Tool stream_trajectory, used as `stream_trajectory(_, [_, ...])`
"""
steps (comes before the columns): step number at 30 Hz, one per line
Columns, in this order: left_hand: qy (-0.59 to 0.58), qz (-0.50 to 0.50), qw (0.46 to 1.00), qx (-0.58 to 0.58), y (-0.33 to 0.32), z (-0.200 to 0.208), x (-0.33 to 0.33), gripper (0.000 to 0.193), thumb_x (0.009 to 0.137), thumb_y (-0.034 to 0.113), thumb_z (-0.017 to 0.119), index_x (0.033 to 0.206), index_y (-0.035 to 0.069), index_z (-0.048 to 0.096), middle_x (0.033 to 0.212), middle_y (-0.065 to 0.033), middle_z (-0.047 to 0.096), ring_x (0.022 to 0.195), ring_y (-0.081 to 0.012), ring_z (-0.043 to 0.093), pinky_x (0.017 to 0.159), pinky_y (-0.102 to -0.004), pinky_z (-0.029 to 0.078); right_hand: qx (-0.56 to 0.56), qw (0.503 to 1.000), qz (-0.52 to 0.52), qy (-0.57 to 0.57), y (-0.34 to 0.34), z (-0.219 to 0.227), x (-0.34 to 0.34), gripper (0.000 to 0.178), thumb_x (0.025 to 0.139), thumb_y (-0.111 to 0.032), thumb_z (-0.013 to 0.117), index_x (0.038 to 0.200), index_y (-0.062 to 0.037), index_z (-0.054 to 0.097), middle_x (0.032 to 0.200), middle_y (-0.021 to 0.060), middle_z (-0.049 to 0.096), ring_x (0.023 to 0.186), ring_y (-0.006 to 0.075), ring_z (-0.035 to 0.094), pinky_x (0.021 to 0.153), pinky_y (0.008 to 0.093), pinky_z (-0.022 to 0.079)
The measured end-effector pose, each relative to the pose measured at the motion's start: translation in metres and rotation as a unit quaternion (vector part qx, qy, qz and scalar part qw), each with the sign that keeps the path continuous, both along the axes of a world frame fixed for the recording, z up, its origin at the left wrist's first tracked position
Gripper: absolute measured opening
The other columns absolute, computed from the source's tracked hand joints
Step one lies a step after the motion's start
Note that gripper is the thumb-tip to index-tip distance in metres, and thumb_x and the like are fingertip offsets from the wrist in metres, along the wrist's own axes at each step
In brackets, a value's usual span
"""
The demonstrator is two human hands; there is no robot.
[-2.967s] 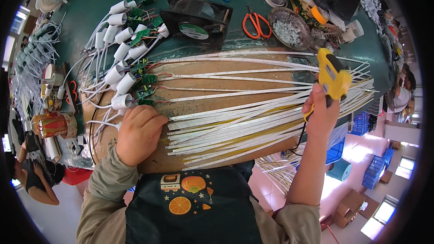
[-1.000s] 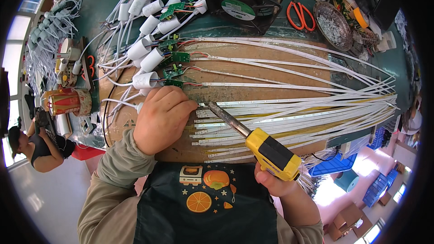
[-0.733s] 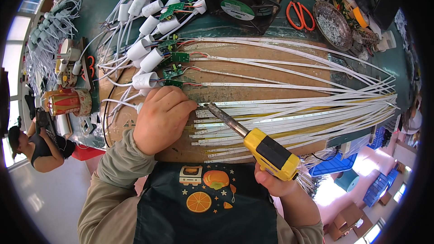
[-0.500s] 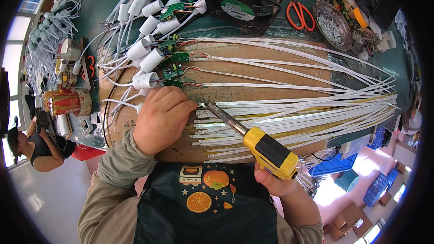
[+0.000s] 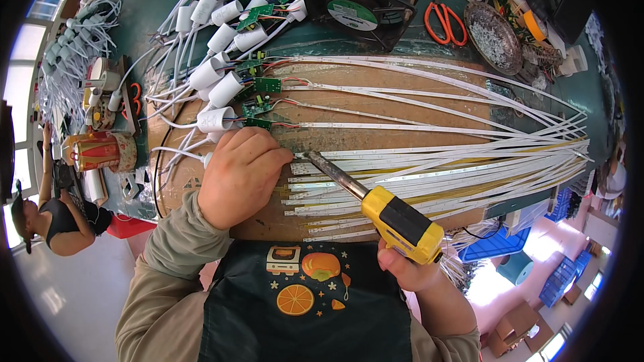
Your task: The person solders power supply circuit wires to LED strips using a soldering iron, aligning the components by hand and adjusting the soldering iron tip with pliers.
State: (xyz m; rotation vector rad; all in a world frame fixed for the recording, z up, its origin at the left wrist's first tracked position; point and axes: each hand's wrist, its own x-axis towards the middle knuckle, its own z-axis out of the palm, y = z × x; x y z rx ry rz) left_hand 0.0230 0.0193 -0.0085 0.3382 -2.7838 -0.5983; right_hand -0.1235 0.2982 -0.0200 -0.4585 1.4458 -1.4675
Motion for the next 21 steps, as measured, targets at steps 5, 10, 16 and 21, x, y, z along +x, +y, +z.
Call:
stream_trajectory(5, [0.008,0.002,1.0,0.005,-0.0009,-0.0013,-0.0003,0.022,0.071,0.001,0.069,0.092,0.008,0.067,0.089,-0.0043,0.06,0.09,-0.0239,0.06,0.078,-0.0368,0.046,-0.012,0.999,0.015,0.026,0.0014,-0.0027,-0.0033,0.057,0.085,-0.026,0.072,0.126,0.0064,0.05,0.083,0.0116,0.061,0.052,0.0145,0.055,0.047,0.027,0.047])
stream_trajectory(10, [0.013,0.03,0.999,0.03,0.001,-0.001,-0.0028,0.014,0.077,0.004,0.068,0.091,0.008,0.066,0.089,-0.0045,0.061,0.088,-0.0256,0.059,0.076,-0.0371,0.045,-0.025,0.998,0.029,0.052,0.0024,-0.0043,-0.0037,0.053,0.086,-0.021,0.068,0.127,0.0071,0.049,0.097,0.0138,0.062,0.052,0.0154,0.055,0.047,0.0273,0.047])
stream_trajectory(16, [0.005,0.044,0.999,0.015,0.0043,-0.0012,-0.0047,0.011,0.079,0.007,0.068,0.09,0.009,0.065,0.089,-0.0038,0.061,0.088,-0.026,0.058,0.075,-0.0377,0.043,-0.033,0.996,0.054,0.058,0.0071,-0.0087,-0.0064,0.052,0.087,-0.02,0.067,0.128,0.0072,0.049,0.106,0.0141,0.061,0.053,0.0157,0.056,0.046,0.0273,0.047])
stream_trajectory(21, [-0.003,0.039,0.999,0.006,0.0036,-0.0035,-0.005,0.013,0.079,0.006,0.068,0.091,0.009,0.065,0.09,-0.0033,0.061,0.088,-0.0252,0.058,0.076,-0.0371,0.042,-0.023,0.998,0.034,0.049,0.0027,-0.0059,-0.0045,0.053,0.087,-0.02,0.068,0.128,0.0075,0.049,0.103,0.0141,0.062,0.054,0.0154,0.056,0.046,0.0272,0.047])
